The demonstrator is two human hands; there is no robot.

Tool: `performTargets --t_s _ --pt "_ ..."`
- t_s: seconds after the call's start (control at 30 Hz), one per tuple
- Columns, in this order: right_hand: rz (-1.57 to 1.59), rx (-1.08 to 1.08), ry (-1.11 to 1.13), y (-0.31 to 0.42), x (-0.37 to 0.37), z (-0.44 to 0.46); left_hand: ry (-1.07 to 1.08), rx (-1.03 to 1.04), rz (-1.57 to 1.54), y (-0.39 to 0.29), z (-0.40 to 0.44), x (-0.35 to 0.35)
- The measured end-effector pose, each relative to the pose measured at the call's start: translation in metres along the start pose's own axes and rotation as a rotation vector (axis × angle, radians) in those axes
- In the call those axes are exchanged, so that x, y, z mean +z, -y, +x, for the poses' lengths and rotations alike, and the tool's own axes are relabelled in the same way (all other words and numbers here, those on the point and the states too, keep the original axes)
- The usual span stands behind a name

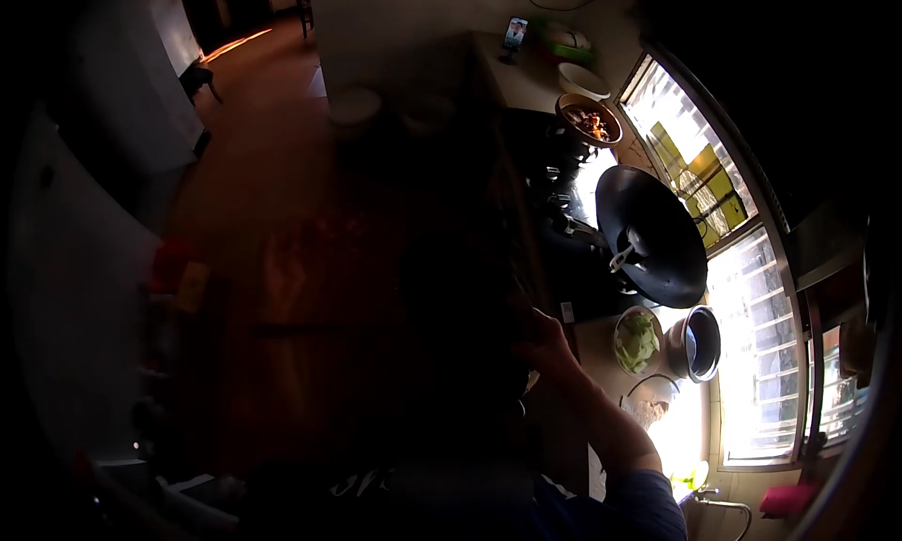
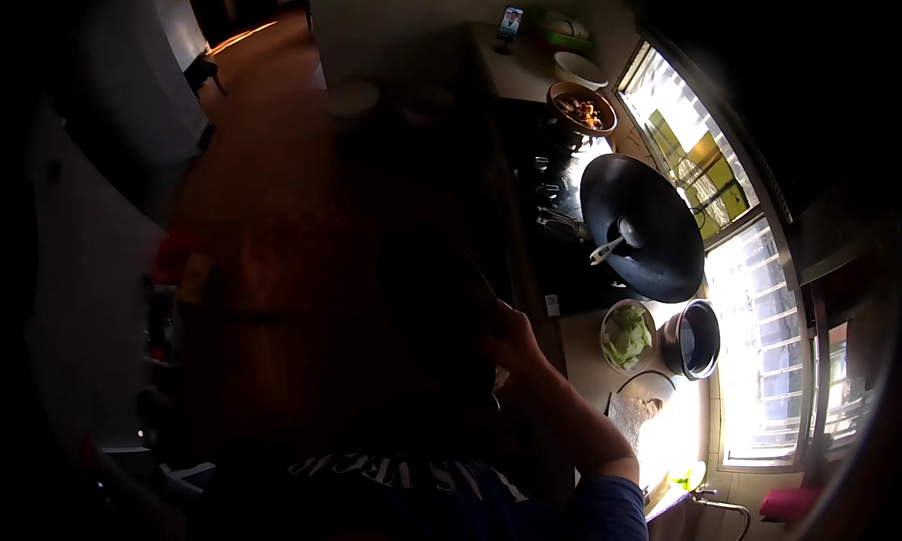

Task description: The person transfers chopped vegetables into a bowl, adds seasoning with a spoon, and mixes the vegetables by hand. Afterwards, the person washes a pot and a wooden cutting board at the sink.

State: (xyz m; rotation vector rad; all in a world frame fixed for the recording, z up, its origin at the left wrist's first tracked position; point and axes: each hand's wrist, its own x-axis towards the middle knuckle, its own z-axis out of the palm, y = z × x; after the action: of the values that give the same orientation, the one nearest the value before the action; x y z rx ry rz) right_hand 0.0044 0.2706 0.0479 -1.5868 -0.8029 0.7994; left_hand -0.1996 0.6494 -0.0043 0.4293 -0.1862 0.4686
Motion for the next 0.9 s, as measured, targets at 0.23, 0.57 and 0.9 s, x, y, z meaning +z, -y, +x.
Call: performTargets --t_s 0.23,0.57,0.9 --pt "-0.447 0.321 0.032 -0.087 0.018 0.076 -1.253 0.115 0.604 -0.06 -0.194 -0.005" --pt "-0.919 0.565 0.015 -0.162 0.061 0.101 -1.728 -0.473 0.622 -0.074 -0.414 -0.195" --pt "-0.671 0.897 -0.129 -0.224 0.118 0.16 -1.62 -0.45 0.805 -0.228 -0.333 -0.351"
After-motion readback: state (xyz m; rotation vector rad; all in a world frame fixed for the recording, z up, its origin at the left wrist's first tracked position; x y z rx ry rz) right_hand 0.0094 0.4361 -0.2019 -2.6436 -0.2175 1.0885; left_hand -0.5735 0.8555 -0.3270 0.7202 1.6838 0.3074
